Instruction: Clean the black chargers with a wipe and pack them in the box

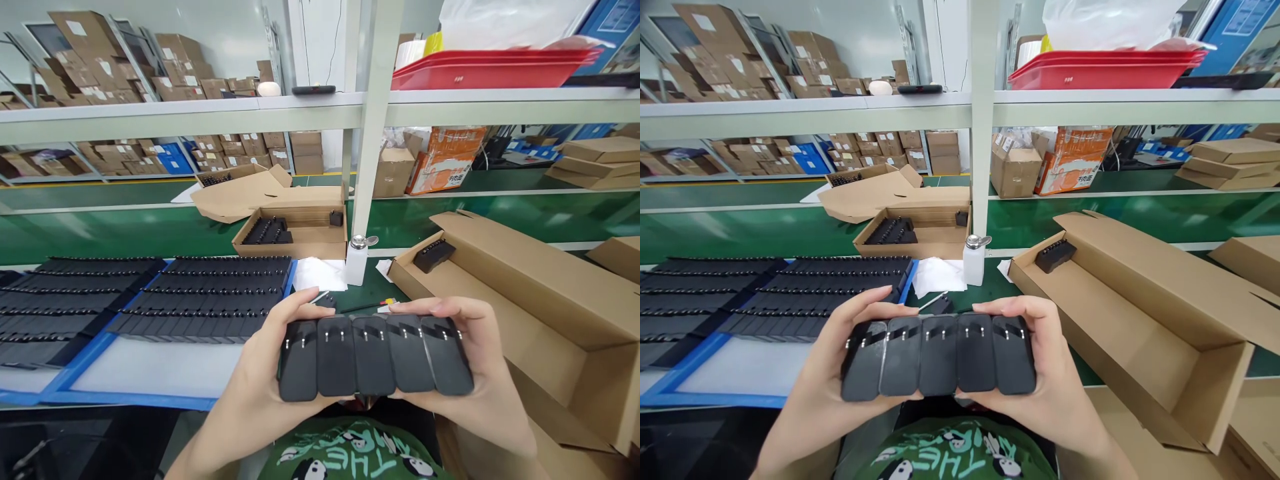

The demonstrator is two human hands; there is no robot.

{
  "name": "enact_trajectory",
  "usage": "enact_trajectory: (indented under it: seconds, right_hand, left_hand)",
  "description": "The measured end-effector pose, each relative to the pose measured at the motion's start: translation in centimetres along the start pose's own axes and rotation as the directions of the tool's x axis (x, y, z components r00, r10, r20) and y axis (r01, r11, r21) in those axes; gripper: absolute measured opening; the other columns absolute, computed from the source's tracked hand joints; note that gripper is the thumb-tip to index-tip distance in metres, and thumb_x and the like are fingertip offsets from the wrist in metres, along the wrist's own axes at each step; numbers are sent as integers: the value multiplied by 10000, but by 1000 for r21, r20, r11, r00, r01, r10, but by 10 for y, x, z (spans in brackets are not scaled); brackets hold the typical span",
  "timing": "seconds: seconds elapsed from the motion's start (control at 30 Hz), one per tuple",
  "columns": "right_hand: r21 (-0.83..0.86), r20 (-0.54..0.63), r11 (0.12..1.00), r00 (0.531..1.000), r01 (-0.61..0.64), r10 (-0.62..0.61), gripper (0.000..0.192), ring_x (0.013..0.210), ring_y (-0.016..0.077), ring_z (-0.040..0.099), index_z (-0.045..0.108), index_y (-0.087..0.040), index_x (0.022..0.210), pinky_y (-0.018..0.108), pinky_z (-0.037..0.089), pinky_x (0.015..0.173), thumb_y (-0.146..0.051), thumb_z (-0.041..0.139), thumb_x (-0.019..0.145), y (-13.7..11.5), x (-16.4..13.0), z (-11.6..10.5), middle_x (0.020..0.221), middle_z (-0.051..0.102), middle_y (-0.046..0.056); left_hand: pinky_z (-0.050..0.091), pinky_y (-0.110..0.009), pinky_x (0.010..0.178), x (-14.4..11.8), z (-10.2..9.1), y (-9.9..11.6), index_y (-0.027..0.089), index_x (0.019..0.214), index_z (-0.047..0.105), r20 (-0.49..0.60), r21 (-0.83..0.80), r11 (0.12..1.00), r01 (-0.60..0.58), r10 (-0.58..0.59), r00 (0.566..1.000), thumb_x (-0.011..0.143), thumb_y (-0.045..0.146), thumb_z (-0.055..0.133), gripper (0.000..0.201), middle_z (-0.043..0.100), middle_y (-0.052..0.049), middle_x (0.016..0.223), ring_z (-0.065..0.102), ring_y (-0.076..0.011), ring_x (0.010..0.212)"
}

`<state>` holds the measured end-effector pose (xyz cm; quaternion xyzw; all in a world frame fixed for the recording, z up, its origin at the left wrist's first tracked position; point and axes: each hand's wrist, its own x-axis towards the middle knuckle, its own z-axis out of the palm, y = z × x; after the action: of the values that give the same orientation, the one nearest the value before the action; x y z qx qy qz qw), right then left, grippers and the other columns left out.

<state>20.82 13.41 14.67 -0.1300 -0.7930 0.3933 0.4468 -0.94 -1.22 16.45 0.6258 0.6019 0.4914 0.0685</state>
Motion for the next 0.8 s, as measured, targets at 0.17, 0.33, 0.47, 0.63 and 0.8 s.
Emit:
enact_trajectory:
  seconds: [0.17, 0.33, 0.47, 0.63, 0.8]
  right_hand:
    - [-48, -27, 999, 1000, -4, 3, 734, 1062, 288, 717, 425, -303, 1226, 400, 645, 869, -278, 903, 669, -8, -1, 3, 1169, 681, 78]
    - [-46, -3, 996, 997, 79, -80, 702, 1105, 284, 698, 422, -300, 1252, 439, 630, 909, -221, 871, 718, -2, -4, 4, 1217, 684, 101]
    - [94, 29, 969, 973, 227, -230, 735, 1153, 285, 680, 408, -324, 1308, 521, 594, 973, -160, 843, 739, 17, 1, 3, 1293, 656, 101]
    - [174, -8, 915, 930, 363, -368, 728, 1186, 265, 670, 423, -334, 1355, 499, 601, 964, -184, 823, 765, 39, 9, 6, 1298, 668, 82]
    - [165, -31, 902, 916, 399, -400, 729, 1174, 253, 676, 418, -339, 1348, 486, 603, 959, -233, 838, 762, 49, 11, 7, 1299, 674, 75]
  left_hand:
    - [625, -346, 903, 1, 0, -6, 344, 1488, 359, 14, -61, 998, -15, 16, 1000, 681, 318, 912, 978, 715, -66, 1196, 725, -260, 1084]
    - [613, -382, 942, -5, 4, -23, 315, 1489, 396, -52, -96, 989, -109, 104, 993, 747, 313, 860, 875, 714, -89, 1232, 719, -275, 1111]
    - [577, -405, 1016, -5, 8, -40, 291, 1491, 418, -105, -74, 963, -258, 249, 963, 793, 302, 825, 807, 719, -97, 1254, 703, -265, 1152]
    - [559, -442, 1047, 3, 12, -50, 276, 1492, 436, -131, -35, 918, -395, 388, 912, 763, 255, 849, 838, 714, -111, 1271, 693, -265, 1169]
    - [550, -451, 1061, 7, 12, -46, 313, 1504, 423, -99, -16, 922, -387, 384, 918, 782, 243, 825, 829, 707, -86, 1289, 684, -258, 1187]
